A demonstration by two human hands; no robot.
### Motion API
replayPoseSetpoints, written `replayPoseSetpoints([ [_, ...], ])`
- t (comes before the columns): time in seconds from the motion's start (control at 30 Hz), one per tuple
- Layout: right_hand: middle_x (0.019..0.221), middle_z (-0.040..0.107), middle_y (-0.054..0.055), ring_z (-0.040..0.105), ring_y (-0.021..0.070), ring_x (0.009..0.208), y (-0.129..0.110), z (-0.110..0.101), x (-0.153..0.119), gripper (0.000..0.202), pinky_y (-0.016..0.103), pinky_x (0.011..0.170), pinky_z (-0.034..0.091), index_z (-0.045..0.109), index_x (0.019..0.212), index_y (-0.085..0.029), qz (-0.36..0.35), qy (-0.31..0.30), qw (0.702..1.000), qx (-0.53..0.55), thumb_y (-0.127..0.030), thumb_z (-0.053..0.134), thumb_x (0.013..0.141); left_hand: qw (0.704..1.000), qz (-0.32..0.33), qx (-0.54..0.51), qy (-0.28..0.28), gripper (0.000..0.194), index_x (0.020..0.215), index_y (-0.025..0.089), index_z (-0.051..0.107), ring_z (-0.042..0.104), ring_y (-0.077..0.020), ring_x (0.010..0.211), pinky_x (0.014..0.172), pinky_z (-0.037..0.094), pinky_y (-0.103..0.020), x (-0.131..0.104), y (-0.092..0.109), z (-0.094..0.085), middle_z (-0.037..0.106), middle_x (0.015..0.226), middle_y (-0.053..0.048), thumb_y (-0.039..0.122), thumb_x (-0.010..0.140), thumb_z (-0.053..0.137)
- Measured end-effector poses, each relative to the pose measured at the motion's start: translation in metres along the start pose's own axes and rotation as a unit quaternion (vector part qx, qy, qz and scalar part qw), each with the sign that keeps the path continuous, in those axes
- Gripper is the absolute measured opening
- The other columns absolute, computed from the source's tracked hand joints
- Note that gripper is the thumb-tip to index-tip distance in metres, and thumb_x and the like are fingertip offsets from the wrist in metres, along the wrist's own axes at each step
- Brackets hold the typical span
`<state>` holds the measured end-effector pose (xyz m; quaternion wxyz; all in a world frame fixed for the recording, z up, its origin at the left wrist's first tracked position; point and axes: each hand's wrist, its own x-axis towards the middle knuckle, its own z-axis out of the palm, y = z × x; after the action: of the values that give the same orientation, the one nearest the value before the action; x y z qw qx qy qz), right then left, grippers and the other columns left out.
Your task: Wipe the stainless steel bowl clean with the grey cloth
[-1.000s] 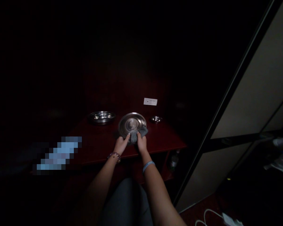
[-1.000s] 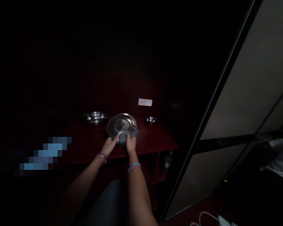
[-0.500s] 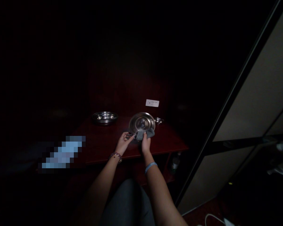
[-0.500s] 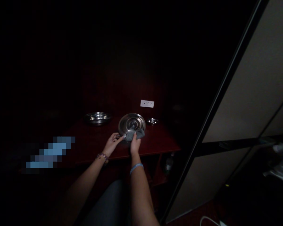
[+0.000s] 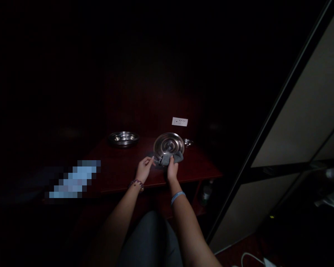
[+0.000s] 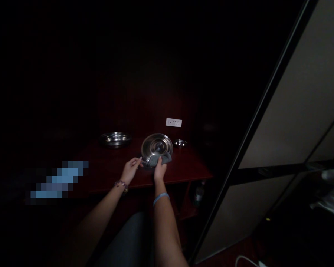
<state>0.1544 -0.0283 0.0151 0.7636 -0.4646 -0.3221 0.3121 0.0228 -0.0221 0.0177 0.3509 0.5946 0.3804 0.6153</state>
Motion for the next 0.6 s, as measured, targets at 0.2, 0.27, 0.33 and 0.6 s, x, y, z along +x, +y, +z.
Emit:
replayPoseSetpoints([
  [0.2, 0.091, 0.075, 0.012, 0.068, 0.0214, 0.086, 0.001, 0.0, 0.001, 0.035, 0.026, 0.074, 0.05, 0.071, 0.09, -0.008, 0.002, 0.009, 1.0, 0.002, -0.039, 0.056, 0.085, 0.999, 0.002, -0.023, 0.036, 0.031, 0.084, 0.019, 0.055, 0.058, -0.0148, 0.067, 0.063, 0.041, -0.025, 0.002, -0.007, 0.001, 0.063, 0.07, -0.001, 0.049, 0.079, 0.06],
  [0.27, 0.093, 0.075, 0.012, 0.068, 0.0216, 0.087, 0.002, 0.001, 0.001, 0.036, 0.026, 0.075, 0.05, 0.071, 0.092, -0.008, -0.002, 0.005, 1.0, 0.006, -0.04, 0.056, 0.085, 0.999, 0.005, -0.017, 0.049, 0.028, 0.091, 0.018, 0.056, 0.056, -0.013, 0.064, 0.062, 0.042, -0.025, 0.002, -0.01, 0.001, 0.063, 0.077, -0.001, 0.044, 0.079, 0.06],
  [0.33, 0.094, 0.074, 0.013, 0.068, 0.0221, 0.087, 0.003, 0.001, 0.002, 0.037, 0.027, 0.075, 0.05, 0.071, 0.092, -0.007, -0.003, 0.002, 1.0, 0.003, -0.041, 0.056, 0.085, 0.999, 0.012, 0.007, 0.053, 0.027, 0.095, 0.018, 0.058, 0.053, -0.0114, 0.061, 0.062, 0.042, -0.025, 0.004, -0.012, 0.0, 0.063, 0.084, -0.002, 0.038, 0.078, 0.06],
  [0.6, 0.096, 0.074, 0.012, 0.068, 0.0212, 0.087, 0.007, 0.0, 0.005, 0.039, 0.026, 0.077, 0.048, 0.072, 0.094, -0.009, -0.008, -0.018, 1.0, -0.003, -0.042, 0.056, 0.083, 0.998, 0.016, 0.053, 0.012, 0.022, 0.091, 0.018, 0.064, 0.062, -0.0167, 0.076, 0.075, 0.048, -0.03, 0.004, -0.014, 0.0, 0.066, 0.091, -0.005, 0.021, 0.073, 0.051],
])
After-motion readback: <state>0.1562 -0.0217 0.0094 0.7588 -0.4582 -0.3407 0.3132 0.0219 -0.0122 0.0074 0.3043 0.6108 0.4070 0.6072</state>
